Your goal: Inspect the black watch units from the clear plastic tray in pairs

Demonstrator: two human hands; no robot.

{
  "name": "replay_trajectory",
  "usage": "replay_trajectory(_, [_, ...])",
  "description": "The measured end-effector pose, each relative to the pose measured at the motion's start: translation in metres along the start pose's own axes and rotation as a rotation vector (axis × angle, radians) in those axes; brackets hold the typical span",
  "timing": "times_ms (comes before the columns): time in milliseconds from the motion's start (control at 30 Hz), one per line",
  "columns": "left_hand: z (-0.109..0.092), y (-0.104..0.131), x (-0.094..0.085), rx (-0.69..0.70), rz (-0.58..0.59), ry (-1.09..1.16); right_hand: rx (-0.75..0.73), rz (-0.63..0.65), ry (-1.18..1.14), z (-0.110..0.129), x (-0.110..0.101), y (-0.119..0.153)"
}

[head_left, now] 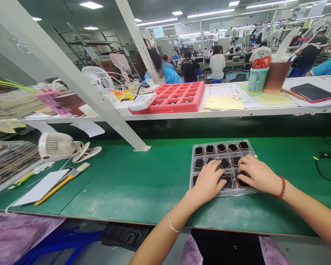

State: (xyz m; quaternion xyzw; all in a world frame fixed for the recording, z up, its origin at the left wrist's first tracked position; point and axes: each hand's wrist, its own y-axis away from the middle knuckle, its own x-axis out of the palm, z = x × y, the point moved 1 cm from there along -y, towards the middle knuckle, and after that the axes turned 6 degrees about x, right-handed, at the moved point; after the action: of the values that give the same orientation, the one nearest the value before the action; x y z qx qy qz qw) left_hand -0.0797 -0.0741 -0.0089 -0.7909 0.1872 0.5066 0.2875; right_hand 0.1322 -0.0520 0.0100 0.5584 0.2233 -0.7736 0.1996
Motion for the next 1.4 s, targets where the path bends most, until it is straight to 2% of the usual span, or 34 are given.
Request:
replay_trajectory(100, [-0.007,-0.009,0.009,0.011,0.045,0.057,0.02,-0.025,-0.052,-0.014,0.004,0.019])
replay_trajectory(233, [-0.011,-0.01,0.006,0.009,0.035,0.22,0.03,-0.008,-0.382,-0.017,0.008,0.021])
replay_trajectory(333, [-0.014,-0.011,-0.001,0.015,0.059,0.358,0.062,0.031,-0.767,-0.023,0.007,0.001])
replay_trajectory(400, [-0.011,-0.016,-0.004,-0.018,0.083,0.459,0.151,0.061,-1.019,-0.03,0.007,-0.019])
replay_trajectory(500, [0.004,-0.034,-0.007,-0.148,0.01,0.668,0.303,0.09,-1.268,-0.04,0.01,-0.051])
replay_trajectory(600, [0.029,-0.054,-0.006,-0.35,-0.055,0.945,0.391,0.094,-1.424,-0.041,0.016,-0.073])
replay_trajectory(700, [0.048,-0.064,-0.002,-0.45,-0.034,1.148,0.395,0.089,-1.463,-0.038,0.023,-0.08])
replay_trajectory(800, [0.055,-0.062,0.004,-0.43,-0.021,1.216,0.328,0.095,-1.409,-0.036,0.028,-0.077])
replay_trajectory(900, [0.054,-0.058,0.006,-0.399,-0.048,1.216,0.278,0.101,-1.302,-0.036,0.031,-0.073])
replay_trajectory(1000, [0.052,-0.056,0.005,-0.426,-0.066,1.228,0.262,0.095,-1.227,-0.036,0.032,-0.072])
replay_trajectory(1267, [0.049,-0.055,-0.001,-0.5,-0.088,1.244,0.255,0.139,-1.246,-0.036,0.032,-0.071])
replay_trajectory(1400, [0.047,-0.055,-0.002,-0.477,-0.086,1.245,0.257,0.146,-1.21,-0.036,0.032,-0.07])
